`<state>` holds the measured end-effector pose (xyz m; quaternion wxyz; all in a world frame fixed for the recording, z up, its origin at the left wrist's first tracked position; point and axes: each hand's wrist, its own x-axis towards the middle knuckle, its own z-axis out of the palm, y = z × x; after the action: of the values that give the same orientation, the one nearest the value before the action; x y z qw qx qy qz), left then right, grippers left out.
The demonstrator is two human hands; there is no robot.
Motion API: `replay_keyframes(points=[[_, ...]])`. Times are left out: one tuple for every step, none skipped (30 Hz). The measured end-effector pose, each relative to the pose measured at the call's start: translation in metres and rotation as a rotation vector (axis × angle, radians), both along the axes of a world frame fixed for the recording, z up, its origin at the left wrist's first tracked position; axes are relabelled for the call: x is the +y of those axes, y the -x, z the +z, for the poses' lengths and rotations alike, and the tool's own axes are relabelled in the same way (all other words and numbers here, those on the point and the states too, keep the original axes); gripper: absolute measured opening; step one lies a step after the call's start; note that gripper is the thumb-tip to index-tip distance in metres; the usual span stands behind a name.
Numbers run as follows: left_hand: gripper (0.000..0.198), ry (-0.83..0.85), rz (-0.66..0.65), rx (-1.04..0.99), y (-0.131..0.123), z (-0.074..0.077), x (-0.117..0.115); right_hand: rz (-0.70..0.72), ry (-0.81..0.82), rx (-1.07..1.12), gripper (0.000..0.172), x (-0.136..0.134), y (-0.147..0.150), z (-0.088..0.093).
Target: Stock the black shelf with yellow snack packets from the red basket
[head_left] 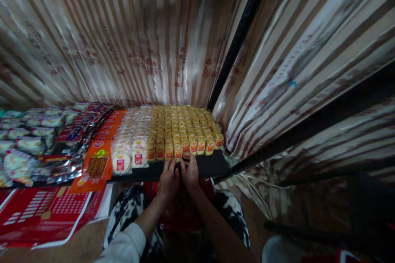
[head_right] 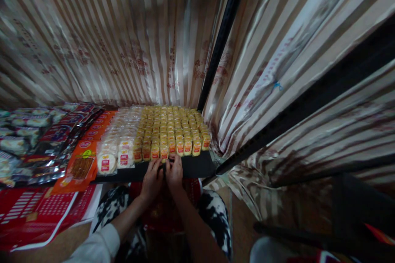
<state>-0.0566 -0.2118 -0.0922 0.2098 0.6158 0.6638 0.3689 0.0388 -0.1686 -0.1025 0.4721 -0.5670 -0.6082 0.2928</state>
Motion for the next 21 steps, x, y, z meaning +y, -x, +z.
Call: replay_keyframes(points=[[0.043,0.002,0.006,0.016,0.0,0.0,0.0,0.003,-0.006,0.003,0.019,-0.001,0.0,0.0],[0.044,0.004,0.01,0.031,-0.001,-0.001,0.0,0.012,-0.016,-0.002,0.018,-0.001,0.0,-0.001],[0.044,0.004,0.011,0.045,-0.001,-0.001,0.0,0.024,-0.029,-0.016,0.018,-0.002,0.0,-0.001],[0.044,0.001,0.011,0.059,-0.001,-0.002,0.0,0.032,-0.045,-0.035,0.019,-0.002,-0.001,-0.002],[0.043,-0.006,0.01,0.072,-0.001,-0.002,0.0,0.037,-0.059,-0.059,0.02,-0.002,-0.001,-0.002],[0.042,-0.015,0.007,0.084,-0.001,-0.003,0.0,0.041,-0.071,-0.088,0.021,-0.003,-0.002,-0.002],[0.042,-0.025,0.004,0.095,-0.001,-0.004,0.0,0.046,-0.081,-0.119,0.022,-0.003,-0.002,-0.003],[0.041,-0.032,0.0,0.103,-0.001,-0.005,0.0,0.054,-0.088,-0.148,0.024,-0.004,-0.002,-0.003],[0.041,-0.036,-0.003,0.11,0.0,-0.006,0.0,0.064,-0.093,-0.173,0.026,-0.004,-0.003,-0.003],[0.041,-0.038,-0.003,0.116,0.0,-0.006,0.001,0.074,-0.097,-0.192,0.028,-0.004,-0.003,-0.004],[0.042,-0.038,0.001,0.121,-0.001,-0.007,0.001,0.085,-0.101,-0.204,0.03,-0.004,-0.003,-0.004],[0.043,-0.037,0.005,0.126,-0.001,-0.008,0.001,0.091,-0.106,-0.212,0.032,-0.004,-0.003,-0.005],[0.043,-0.036,0.01,0.128,-0.001,-0.009,0.002,0.092,-0.108,-0.218,0.033,-0.004,-0.003,-0.006],[0.044,-0.033,0.014,0.129,-0.002,-0.009,0.002,0.091,-0.108,-0.224,0.034,-0.004,-0.003,-0.006],[0.044,-0.03,0.019,0.128,-0.002,-0.011,0.003,0.092,-0.106,-0.227,0.034,-0.004,-0.003,-0.007],[0.045,-0.025,0.023,0.124,-0.002,-0.012,0.004,0.093,-0.103,-0.229,0.035,-0.003,-0.002,-0.008],[0.045,-0.021,0.026,0.12,-0.002,-0.013,0.005,0.094,-0.102,-0.231,0.036,-0.003,-0.002,-0.009],[0.045,-0.019,0.028,0.113,-0.001,-0.015,0.006,0.095,-0.102,-0.234,0.036,-0.003,-0.002,-0.009],[0.045,-0.022,0.027,0.102,-0.001,-0.016,0.006,0.1,-0.104,-0.24,0.037,-0.004,-0.002,-0.009],[0.045,-0.033,0.029,0.087,0.0,-0.016,0.006,0.106,-0.107,-0.249,0.037,-0.004,-0.001,-0.01],[0.044,-0.05,0.035,0.071,0.001,-0.015,0.005,0.108,-0.109,-0.262,0.037,-0.004,-0.001,-0.01]])
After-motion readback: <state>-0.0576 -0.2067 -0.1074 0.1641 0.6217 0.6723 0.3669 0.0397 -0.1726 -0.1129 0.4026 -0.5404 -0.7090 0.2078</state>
